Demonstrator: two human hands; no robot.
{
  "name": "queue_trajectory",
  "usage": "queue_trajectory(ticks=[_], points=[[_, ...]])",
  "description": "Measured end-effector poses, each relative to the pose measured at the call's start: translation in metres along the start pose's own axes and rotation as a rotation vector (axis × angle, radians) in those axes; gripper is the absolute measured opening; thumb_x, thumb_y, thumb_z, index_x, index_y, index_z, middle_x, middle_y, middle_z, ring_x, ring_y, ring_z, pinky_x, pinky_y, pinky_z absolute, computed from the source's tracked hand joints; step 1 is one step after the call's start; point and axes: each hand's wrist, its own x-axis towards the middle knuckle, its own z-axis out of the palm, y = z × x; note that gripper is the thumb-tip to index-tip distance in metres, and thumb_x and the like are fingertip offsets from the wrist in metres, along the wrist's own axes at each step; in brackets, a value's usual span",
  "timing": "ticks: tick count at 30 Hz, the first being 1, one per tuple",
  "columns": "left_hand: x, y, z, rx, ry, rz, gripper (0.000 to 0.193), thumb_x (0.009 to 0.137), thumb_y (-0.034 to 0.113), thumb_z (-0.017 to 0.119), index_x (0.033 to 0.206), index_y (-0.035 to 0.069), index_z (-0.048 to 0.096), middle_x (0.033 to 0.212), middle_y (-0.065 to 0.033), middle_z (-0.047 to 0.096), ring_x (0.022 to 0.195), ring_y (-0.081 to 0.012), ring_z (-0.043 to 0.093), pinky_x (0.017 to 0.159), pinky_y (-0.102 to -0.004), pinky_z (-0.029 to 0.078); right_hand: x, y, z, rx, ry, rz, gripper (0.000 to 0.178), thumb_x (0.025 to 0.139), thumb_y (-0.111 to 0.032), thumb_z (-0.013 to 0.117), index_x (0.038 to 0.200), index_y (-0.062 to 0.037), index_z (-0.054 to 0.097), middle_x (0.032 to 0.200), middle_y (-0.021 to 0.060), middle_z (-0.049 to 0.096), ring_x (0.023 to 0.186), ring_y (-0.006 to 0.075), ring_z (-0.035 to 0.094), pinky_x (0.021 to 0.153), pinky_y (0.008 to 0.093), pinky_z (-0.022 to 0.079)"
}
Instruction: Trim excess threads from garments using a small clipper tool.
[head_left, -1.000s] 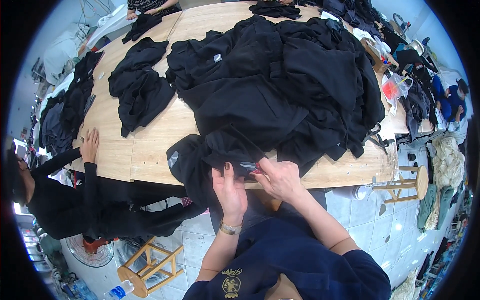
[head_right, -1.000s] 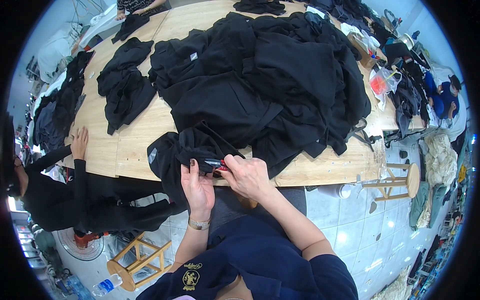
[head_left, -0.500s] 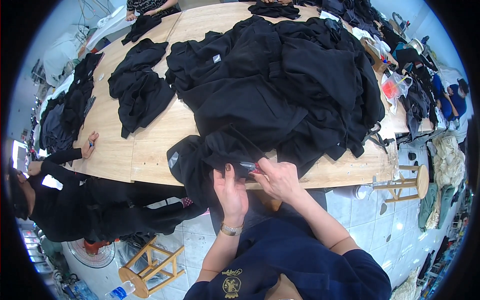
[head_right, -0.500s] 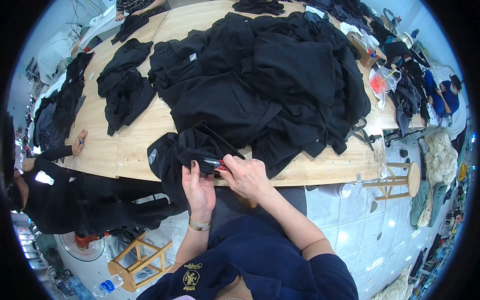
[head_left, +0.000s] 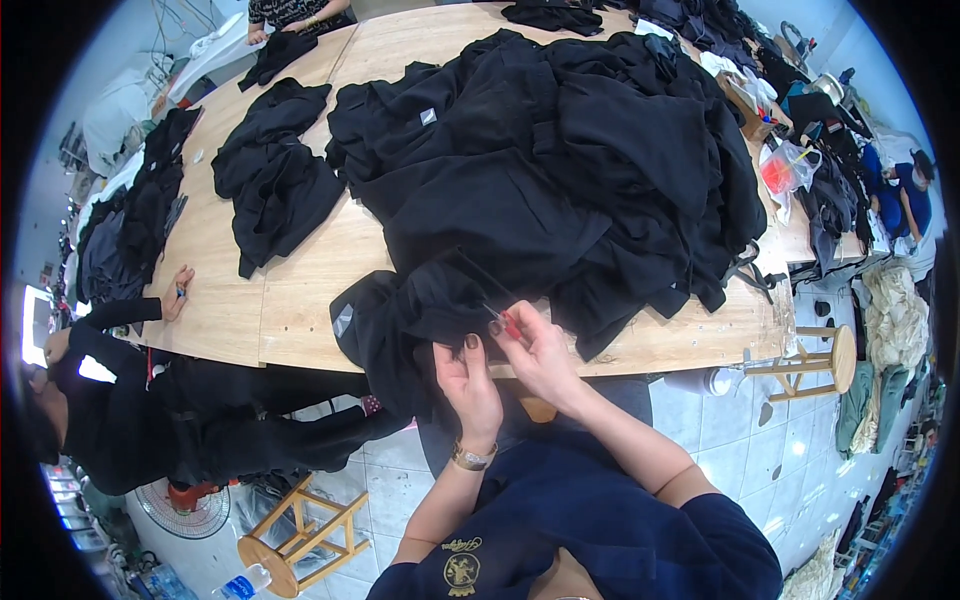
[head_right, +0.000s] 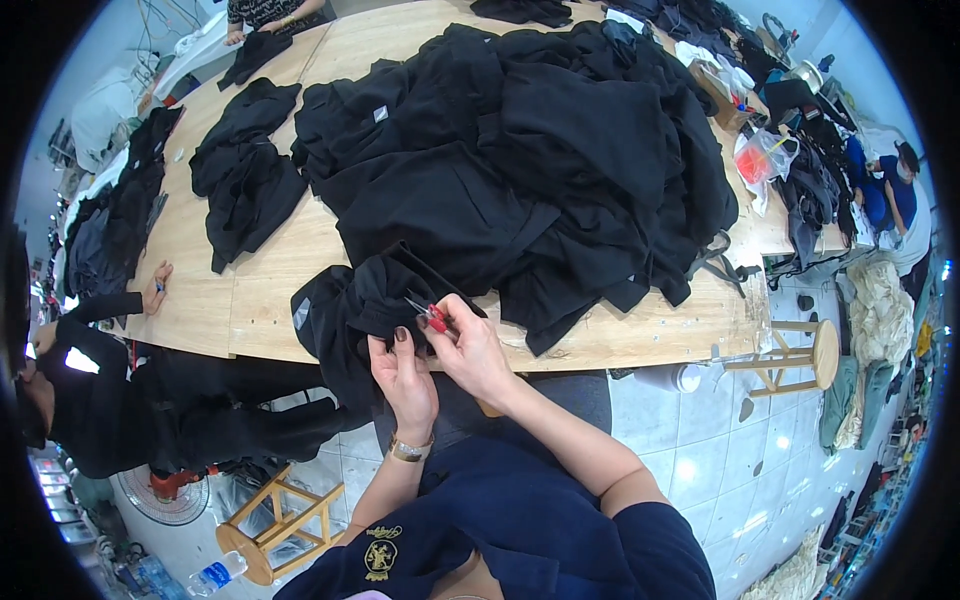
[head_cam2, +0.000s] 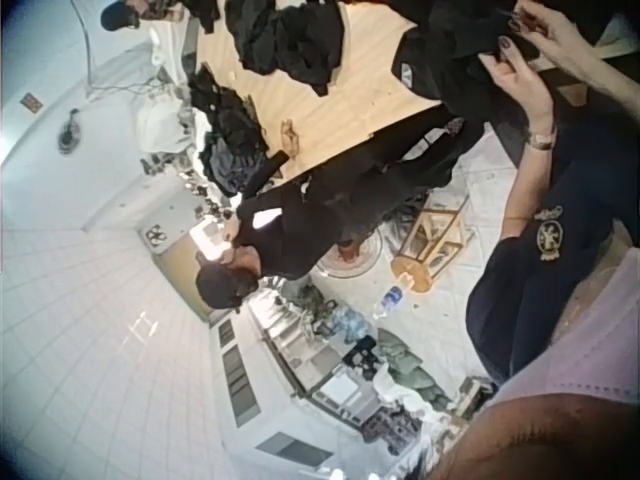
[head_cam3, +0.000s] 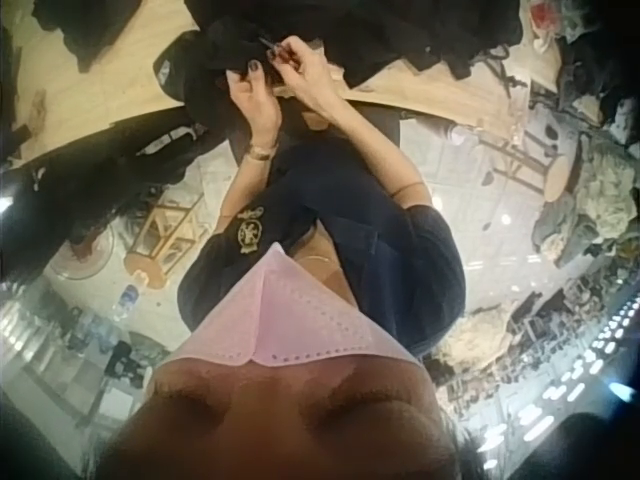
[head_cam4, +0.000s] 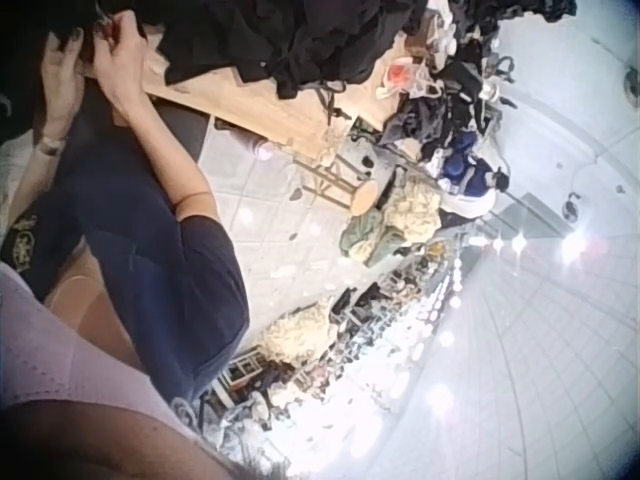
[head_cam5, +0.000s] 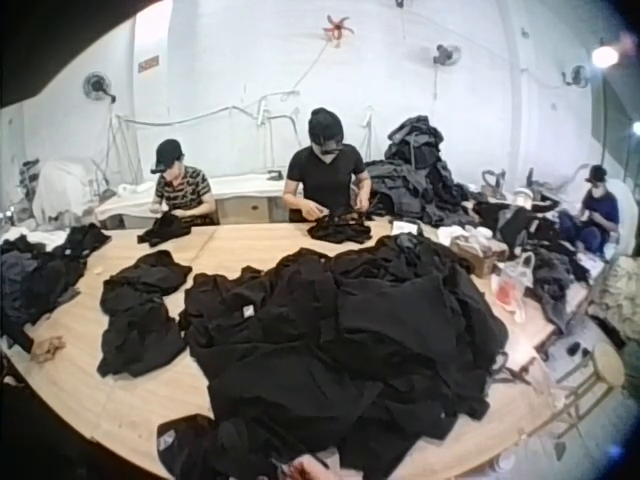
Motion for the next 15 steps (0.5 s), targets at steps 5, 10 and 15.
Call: queue_trajectory(ticks=[5,10,15], points=[[0.0,-0.006,-0.01,-0.131,-0.025,-0.123,0.03,0.095,0.011,0.047,0.124,0.003,0.044,0.112,-0.0067,0.057,0.096,-0.0125,0.058,0.086,-0.0294,0.048,-0.01,0.003,-0.002,-0.058,-0.01,-0.16,0.01,0.078,-0.006,0.06,0.082,-0.0023,0.051,0.058,0.0128,0.055,0.05,0.0276,0.058,0.046,0.0322,0.042],[0.011,0.01,-0.005,-0.226,0.002,-0.243,0.029,0.097,0.017,0.045,0.123,0.005,0.045,0.108,-0.0063,0.059,0.095,-0.0137,0.06,0.083,-0.0298,0.05,-0.021,0.013,-0.008,-0.182,-0.174,-0.559,0.012,0.07,-0.002,0.063,0.076,-0.0053,0.053,0.056,0.006,0.054,0.044,0.0217,0.055,0.043,0.0308,0.043],[0.005,0.001,-0.011,-0.192,-0.053,-0.154,0.025,0.098,0.016,0.039,0.119,0.004,0.046,0.101,-0.0054,0.059,0.085,-0.01,0.058,0.077,-0.0246,0.048,-0.012,0.002,0.003,-0.053,-0.004,-0.015,0.019,0.078,-0.011,0.066,0.072,-0.0022,0.05,0.053,0.0087,0.051,0.045,0.0152,0.055,0.043,0.0289,0.038]])
